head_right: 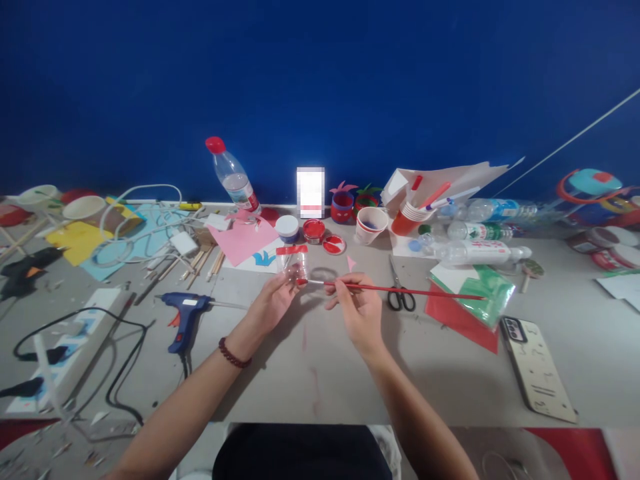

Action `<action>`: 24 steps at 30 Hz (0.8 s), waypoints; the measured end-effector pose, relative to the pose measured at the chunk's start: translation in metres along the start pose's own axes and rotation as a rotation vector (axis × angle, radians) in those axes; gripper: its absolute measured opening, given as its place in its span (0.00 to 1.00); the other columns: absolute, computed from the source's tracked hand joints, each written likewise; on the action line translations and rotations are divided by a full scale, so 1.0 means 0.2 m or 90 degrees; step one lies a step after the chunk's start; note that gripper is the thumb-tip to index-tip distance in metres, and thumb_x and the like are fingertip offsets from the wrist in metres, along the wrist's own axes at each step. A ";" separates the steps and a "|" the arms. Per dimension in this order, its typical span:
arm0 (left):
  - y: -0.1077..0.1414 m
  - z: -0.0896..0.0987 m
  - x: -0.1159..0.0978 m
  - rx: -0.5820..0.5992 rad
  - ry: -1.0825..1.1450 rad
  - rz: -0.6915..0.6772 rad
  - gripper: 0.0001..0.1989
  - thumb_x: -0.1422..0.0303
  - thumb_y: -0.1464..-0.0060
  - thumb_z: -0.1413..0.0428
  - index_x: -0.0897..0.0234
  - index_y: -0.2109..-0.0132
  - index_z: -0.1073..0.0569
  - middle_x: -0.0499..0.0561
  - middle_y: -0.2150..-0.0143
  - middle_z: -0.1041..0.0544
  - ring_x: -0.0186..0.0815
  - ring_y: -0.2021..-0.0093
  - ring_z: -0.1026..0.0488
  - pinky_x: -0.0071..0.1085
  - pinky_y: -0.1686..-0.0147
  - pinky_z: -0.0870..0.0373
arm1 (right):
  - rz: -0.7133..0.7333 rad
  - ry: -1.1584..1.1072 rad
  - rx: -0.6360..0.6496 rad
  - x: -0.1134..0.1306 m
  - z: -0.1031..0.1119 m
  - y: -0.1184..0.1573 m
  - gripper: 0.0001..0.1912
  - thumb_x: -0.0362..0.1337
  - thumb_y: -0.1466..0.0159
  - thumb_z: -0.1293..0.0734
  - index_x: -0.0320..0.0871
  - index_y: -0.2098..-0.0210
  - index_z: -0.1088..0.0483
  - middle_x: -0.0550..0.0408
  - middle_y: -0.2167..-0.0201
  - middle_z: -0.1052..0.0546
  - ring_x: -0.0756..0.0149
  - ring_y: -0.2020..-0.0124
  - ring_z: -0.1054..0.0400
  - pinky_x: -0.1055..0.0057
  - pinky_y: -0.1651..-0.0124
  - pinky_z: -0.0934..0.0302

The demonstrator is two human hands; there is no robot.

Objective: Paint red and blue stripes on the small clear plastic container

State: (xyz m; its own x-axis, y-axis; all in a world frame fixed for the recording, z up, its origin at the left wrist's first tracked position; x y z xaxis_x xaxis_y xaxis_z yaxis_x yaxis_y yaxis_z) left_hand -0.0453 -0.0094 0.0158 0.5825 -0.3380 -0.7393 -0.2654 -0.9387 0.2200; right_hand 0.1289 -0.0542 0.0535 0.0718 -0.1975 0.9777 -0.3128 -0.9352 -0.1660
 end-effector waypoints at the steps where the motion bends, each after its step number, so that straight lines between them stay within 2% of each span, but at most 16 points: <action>1: 0.00 0.00 0.00 0.001 0.001 0.002 0.19 0.58 0.50 0.34 0.64 0.53 0.21 0.53 0.57 0.21 0.40 0.52 0.26 0.38 0.45 0.35 | 0.004 0.005 -0.005 0.00 0.00 0.00 0.13 0.47 0.36 0.29 0.44 0.64 0.31 0.57 0.74 0.21 0.69 0.79 0.27 0.72 0.77 0.29; 6: 0.00 0.01 -0.01 -0.002 0.005 0.012 0.19 0.58 0.50 0.34 0.63 0.54 0.21 0.53 0.56 0.21 0.40 0.52 0.26 0.38 0.45 0.34 | 0.029 0.027 -0.020 0.00 0.02 -0.01 0.13 0.47 0.35 0.29 0.44 0.64 0.31 0.57 0.74 0.21 0.69 0.79 0.26 0.71 0.76 0.29; 9: -0.01 0.01 0.00 0.011 0.011 0.017 0.19 0.58 0.50 0.35 0.64 0.54 0.20 0.54 0.54 0.21 0.41 0.51 0.25 0.37 0.46 0.33 | 0.077 0.031 -0.077 0.02 0.03 -0.02 0.13 0.47 0.36 0.28 0.45 0.66 0.31 0.58 0.76 0.22 0.67 0.79 0.26 0.71 0.78 0.30; 12: -0.01 0.01 0.00 0.039 0.005 0.027 0.18 0.58 0.49 0.35 0.63 0.55 0.19 0.55 0.51 0.20 0.41 0.52 0.25 0.37 0.48 0.31 | 0.117 0.045 -0.104 0.02 0.05 -0.01 0.12 0.47 0.33 0.32 0.45 0.62 0.28 0.55 0.72 0.20 0.64 0.75 0.24 0.68 0.77 0.29; 15: 0.00 0.00 0.01 0.072 -0.005 0.043 0.17 0.57 0.48 0.35 0.62 0.56 0.18 0.56 0.48 0.20 0.42 0.54 0.24 0.40 0.50 0.29 | 0.163 0.105 -0.059 0.02 0.05 0.00 0.12 0.44 0.28 0.39 0.46 0.56 0.27 0.54 0.69 0.19 0.63 0.71 0.23 0.64 0.69 0.26; 17: 0.00 0.00 0.02 0.089 -0.008 0.050 0.17 0.57 0.48 0.36 0.62 0.55 0.18 0.57 0.48 0.20 0.42 0.54 0.23 0.41 0.49 0.29 | 0.213 0.182 -0.032 0.02 0.06 0.01 0.11 0.41 0.27 0.41 0.47 0.57 0.27 0.54 0.68 0.18 0.63 0.68 0.22 0.62 0.62 0.26; 20: 0.01 -0.01 0.02 0.101 -0.027 0.066 0.20 0.56 0.50 0.33 0.64 0.53 0.18 0.57 0.53 0.19 0.44 0.54 0.23 0.42 0.48 0.30 | 0.301 0.258 0.028 0.03 0.04 0.02 0.03 0.38 0.29 0.37 0.48 0.59 0.32 0.50 0.57 0.18 0.58 0.53 0.22 0.58 0.52 0.28; 21: 0.01 -0.01 0.02 0.100 -0.035 0.073 0.22 0.56 0.52 0.32 0.64 0.53 0.19 0.57 0.54 0.18 0.45 0.54 0.23 0.42 0.48 0.30 | 0.328 0.269 0.056 0.03 0.04 0.02 0.04 0.39 0.32 0.34 0.48 0.59 0.34 0.48 0.52 0.20 0.56 0.49 0.24 0.55 0.50 0.29; 24: 0.01 -0.01 0.02 0.075 -0.068 0.077 0.27 0.54 0.58 0.29 0.66 0.53 0.20 0.56 0.57 0.19 0.43 0.55 0.23 0.39 0.50 0.31 | 0.375 0.320 0.120 0.03 0.01 0.02 0.21 0.39 0.41 0.25 0.50 0.57 0.40 0.43 0.44 0.24 0.49 0.41 0.29 0.44 0.42 0.34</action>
State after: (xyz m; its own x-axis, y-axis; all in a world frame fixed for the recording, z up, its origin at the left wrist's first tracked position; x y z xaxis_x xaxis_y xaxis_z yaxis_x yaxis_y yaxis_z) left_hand -0.0422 -0.0124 0.0145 0.4572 -0.4326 -0.7771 -0.4203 -0.8751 0.2399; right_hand 0.1311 -0.0590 0.0580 -0.5049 -0.5606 0.6563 0.0026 -0.7614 -0.6483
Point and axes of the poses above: each hand's wrist, its own y-axis away from the middle knuckle, its own z-axis out of the back of the hand, x = y × z, the point moved 3 cm from there along -y, towards the middle knuckle
